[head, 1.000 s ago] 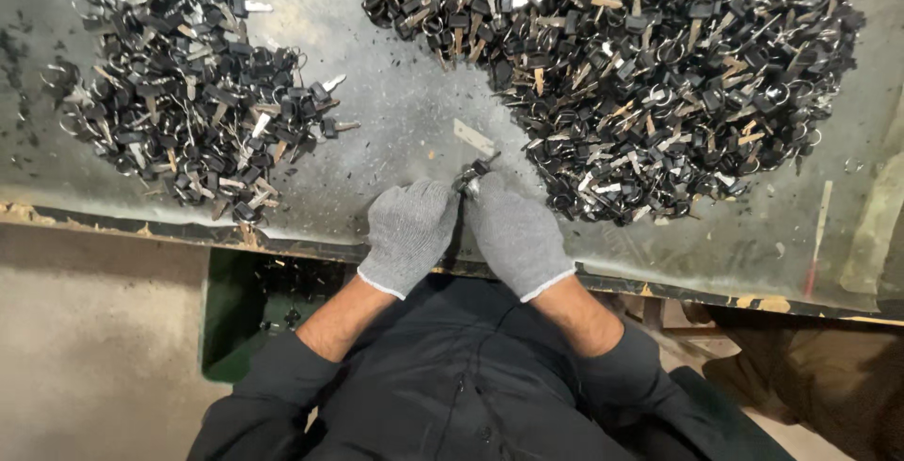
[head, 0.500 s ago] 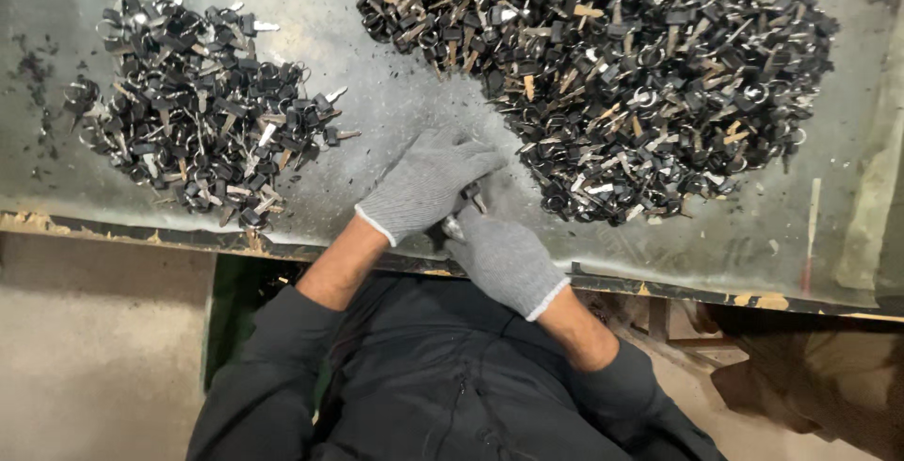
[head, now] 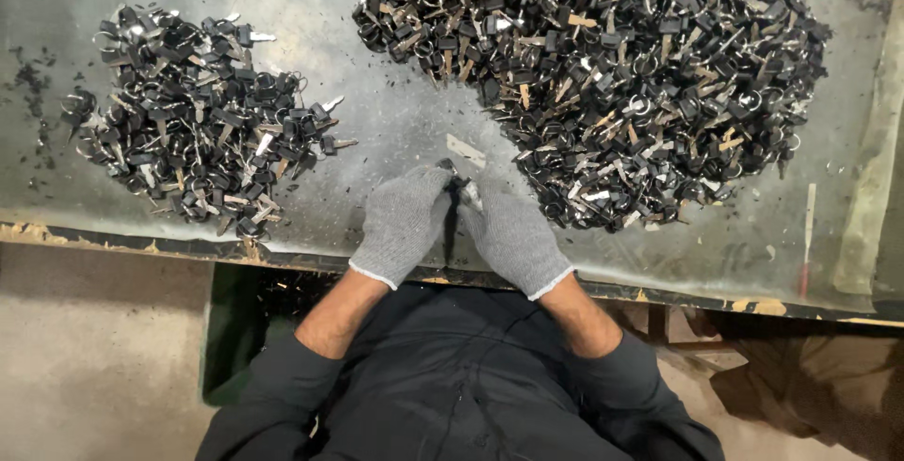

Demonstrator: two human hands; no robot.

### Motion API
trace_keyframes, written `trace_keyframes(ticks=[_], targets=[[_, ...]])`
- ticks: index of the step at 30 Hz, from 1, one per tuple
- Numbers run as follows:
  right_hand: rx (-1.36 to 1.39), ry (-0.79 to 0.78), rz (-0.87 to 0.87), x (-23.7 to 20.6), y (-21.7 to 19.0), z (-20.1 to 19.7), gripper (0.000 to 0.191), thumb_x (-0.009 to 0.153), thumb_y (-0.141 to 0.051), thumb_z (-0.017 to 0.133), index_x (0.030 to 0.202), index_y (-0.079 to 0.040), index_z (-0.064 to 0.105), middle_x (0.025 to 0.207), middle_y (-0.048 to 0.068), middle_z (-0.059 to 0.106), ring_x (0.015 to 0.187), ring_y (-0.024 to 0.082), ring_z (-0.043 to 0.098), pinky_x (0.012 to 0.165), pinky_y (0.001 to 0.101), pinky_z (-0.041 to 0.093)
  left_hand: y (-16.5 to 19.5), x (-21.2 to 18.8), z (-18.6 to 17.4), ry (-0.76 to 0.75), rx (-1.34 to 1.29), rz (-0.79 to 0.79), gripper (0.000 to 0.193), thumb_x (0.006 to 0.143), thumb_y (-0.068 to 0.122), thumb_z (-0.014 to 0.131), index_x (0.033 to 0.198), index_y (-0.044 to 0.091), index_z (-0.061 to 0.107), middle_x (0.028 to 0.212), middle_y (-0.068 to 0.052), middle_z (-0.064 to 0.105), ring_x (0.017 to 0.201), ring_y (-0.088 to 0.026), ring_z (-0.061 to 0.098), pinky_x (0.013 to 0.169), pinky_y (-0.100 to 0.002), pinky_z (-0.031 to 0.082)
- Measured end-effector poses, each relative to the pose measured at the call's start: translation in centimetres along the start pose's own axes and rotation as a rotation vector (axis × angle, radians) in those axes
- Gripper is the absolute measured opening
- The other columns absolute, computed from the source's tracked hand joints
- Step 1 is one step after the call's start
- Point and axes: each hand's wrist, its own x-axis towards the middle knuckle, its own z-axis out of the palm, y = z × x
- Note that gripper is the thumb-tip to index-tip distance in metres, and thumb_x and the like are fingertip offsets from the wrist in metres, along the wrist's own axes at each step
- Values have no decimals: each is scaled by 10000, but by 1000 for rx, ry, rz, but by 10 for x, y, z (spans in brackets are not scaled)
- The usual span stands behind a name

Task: The person, wearing gray gloves, sits at a metal table and repeatedly picks small black metal key blanks from a large pile, briefly handles each one, and places it into a separate smaller pile on the table. The sorting continues steadily across the whole episode.

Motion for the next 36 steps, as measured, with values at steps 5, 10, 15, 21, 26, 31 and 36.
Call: trace_keyframes(ticks=[5,10,15,21,26,31,36], targets=[[54,55,-58,2,-4,-6,416,950,-281,653,1240,-7,533,899,271,706,793,467,703,659,562,558,-5,-1,2,-5,6,16,252,814,104,717,1064,82,697,944,-131,697,822,-363,690,693,-485,527],[-279,80,36,-3,-17,2,237,1056,-236,582,1126,-11,558,851,191,716,764,354,747,593,468,592,-3,-2,3,4,-14,24,212,829,125,720,1038,93,710,954,-122,706,856,-352,704,711,-476,536],[-382,200,-200,-5,-10,-4,238,841,-172,660,1038,-48,609,901,145,691,710,311,734,517,415,575,-9,8,-1,-110,14,-23,169,874,159,692,1024,87,722,967,-144,712,884,-375,697,763,-498,541],[-662,338,-245,-6,-9,0,236,885,-186,668,1060,-33,623,838,103,651,616,237,704,455,345,555,-13,7,6,-156,29,13,235,896,108,624,1102,22,698,1002,-202,694,904,-406,684,761,-521,531],[-397,226,-76,-3,-17,11,203,993,-202,592,1036,-4,603,842,186,692,641,327,723,479,403,573,-9,-1,7,-133,15,6,210,899,91,624,1091,31,686,1002,-197,687,901,-407,682,761,-521,527],[-101,-135,-72,11,1,-16,264,1009,-237,559,1124,1,556,828,265,726,754,444,711,685,553,553,-5,-4,8,-76,-13,-31,184,889,118,658,1055,42,683,1000,-187,685,861,-410,676,740,-521,525],[88,27,-73,0,7,-14,378,948,-243,619,1219,6,532,839,258,710,757,456,698,640,548,554,-11,-12,20,-52,143,49,309,820,95,661,1122,30,649,1009,-185,662,903,-382,661,794,-484,520]])
